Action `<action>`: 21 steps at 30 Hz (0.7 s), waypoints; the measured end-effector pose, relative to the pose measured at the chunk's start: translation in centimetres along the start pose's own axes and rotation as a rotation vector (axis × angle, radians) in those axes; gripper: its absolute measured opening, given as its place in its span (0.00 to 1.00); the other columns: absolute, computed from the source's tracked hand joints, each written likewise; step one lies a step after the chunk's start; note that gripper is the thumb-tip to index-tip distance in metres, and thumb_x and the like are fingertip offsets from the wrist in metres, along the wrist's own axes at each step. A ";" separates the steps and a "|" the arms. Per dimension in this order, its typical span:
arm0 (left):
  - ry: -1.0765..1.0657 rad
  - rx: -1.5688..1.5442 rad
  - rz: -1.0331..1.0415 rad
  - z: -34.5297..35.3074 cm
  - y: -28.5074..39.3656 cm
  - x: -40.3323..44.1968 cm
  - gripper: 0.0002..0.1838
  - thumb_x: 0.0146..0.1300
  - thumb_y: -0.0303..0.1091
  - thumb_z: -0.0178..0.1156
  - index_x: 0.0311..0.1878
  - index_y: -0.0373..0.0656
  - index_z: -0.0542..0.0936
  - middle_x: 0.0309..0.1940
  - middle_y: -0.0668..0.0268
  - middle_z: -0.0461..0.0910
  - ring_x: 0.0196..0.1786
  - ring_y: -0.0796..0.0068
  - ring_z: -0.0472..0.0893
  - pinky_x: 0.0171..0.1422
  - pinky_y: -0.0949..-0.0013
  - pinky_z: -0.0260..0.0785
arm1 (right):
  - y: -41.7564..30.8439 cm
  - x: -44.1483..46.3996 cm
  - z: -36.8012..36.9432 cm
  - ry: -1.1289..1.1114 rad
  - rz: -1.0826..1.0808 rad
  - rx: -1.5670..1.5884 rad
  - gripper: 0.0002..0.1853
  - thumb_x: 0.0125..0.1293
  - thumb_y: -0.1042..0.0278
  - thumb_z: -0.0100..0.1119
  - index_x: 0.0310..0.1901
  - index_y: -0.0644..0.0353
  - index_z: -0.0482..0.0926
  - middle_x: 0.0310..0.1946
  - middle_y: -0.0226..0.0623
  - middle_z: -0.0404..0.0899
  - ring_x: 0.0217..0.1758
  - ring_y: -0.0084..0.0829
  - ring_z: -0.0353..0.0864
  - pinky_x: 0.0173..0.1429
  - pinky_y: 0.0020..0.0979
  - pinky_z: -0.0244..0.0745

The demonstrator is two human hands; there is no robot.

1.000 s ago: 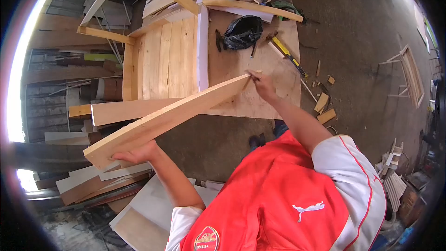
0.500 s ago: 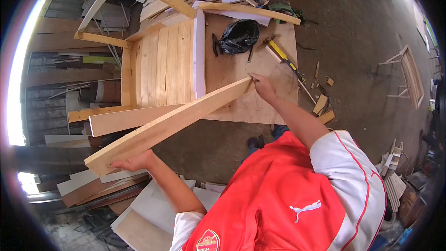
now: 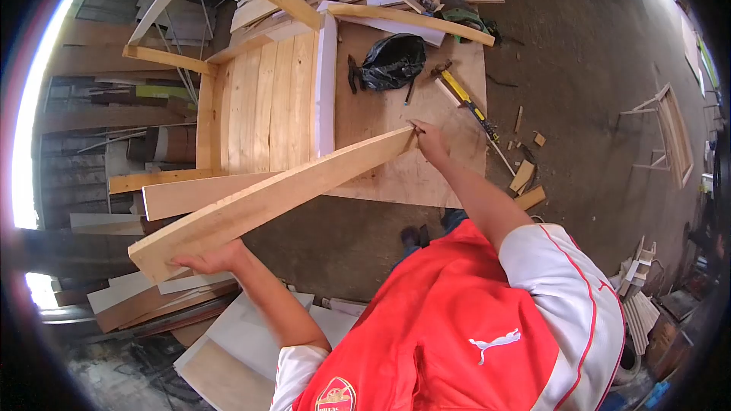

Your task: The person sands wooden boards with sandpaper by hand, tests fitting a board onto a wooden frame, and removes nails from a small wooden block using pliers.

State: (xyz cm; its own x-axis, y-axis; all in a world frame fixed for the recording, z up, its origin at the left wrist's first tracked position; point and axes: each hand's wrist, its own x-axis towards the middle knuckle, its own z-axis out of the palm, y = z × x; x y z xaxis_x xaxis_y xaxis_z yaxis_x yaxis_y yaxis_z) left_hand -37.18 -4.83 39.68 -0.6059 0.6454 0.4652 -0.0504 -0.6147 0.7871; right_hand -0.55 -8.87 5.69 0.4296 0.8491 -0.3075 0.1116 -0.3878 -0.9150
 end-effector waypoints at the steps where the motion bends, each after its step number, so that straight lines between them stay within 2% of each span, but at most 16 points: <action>1: 0.031 0.032 0.028 0.7 0.3 -0.3 0.46 0.70 0.71 0.47 0.80 0.51 0.55 0.78 0.59 0.59 0.77 0.53 0.62 0.80 0.45 0.54 | 0.4 0.3 0.4 -0.004 -0.019 0.015 0.20 0.72 0.71 0.51 0.61 0.43 0.83 0.53 0.47 0.85 0.54 0.42 0.85 0.57 0.36 0.77; 4: 0.082 0.073 0.072 2.4 1.0 -0.6 0.44 0.71 0.70 0.46 0.80 0.50 0.56 0.78 0.59 0.60 0.77 0.53 0.63 0.81 0.45 0.54 | 0.7 0.3 1.0 0.009 -0.178 -0.073 0.21 0.72 0.72 0.49 0.63 0.49 0.82 0.52 0.48 0.86 0.54 0.42 0.86 0.59 0.38 0.78; 7: 0.031 0.021 0.042 1.6 0.4 -0.5 0.44 0.72 0.69 0.46 0.80 0.50 0.55 0.78 0.58 0.59 0.76 0.52 0.64 0.81 0.45 0.54 | 3.5 0.7 2.0 0.029 -0.330 0.122 0.17 0.74 0.71 0.51 0.60 0.54 0.83 0.54 0.45 0.86 0.53 0.34 0.85 0.58 0.31 0.75; 10: -0.047 0.029 0.062 1.1 0.5 -0.5 0.44 0.72 0.70 0.46 0.80 0.49 0.54 0.78 0.57 0.59 0.76 0.52 0.64 0.81 0.45 0.55 | 5.5 3.8 1.5 -0.006 -0.061 0.185 0.17 0.74 0.74 0.51 0.59 0.58 0.83 0.54 0.44 0.87 0.53 0.32 0.83 0.59 0.29 0.74; 13: -0.016 0.049 0.083 2.6 1.1 -0.8 0.45 0.72 0.70 0.45 0.80 0.49 0.54 0.77 0.56 0.59 0.76 0.51 0.64 0.81 0.45 0.55 | 4.0 2.9 1.2 -0.084 -0.085 0.136 0.16 0.74 0.73 0.52 0.58 0.58 0.84 0.54 0.44 0.87 0.53 0.32 0.83 0.60 0.29 0.74; 19: -0.010 0.033 0.058 2.5 1.2 -1.1 0.45 0.72 0.71 0.44 0.80 0.48 0.54 0.78 0.56 0.58 0.77 0.52 0.63 0.81 0.46 0.55 | 3.2 2.8 1.3 -0.025 -0.127 0.111 0.16 0.74 0.73 0.52 0.59 0.60 0.83 0.55 0.45 0.86 0.55 0.32 0.83 0.61 0.30 0.74; 21: -0.033 0.012 0.020 2.4 1.4 -1.2 0.46 0.71 0.71 0.46 0.81 0.48 0.53 0.78 0.57 0.58 0.77 0.54 0.64 0.80 0.48 0.56 | -0.2 0.4 1.6 -0.051 -0.231 0.014 0.17 0.74 0.70 0.53 0.61 0.58 0.82 0.55 0.46 0.85 0.56 0.39 0.84 0.61 0.33 0.75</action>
State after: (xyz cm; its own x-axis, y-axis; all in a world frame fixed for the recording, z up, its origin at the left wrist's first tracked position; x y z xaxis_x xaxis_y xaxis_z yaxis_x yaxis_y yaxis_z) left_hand -34.63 -5.39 41.23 -0.5800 0.6478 0.4939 -0.0285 -0.6221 0.7824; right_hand -1.85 -7.90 5.35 0.3485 0.9317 -0.1023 0.1886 -0.1766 -0.9661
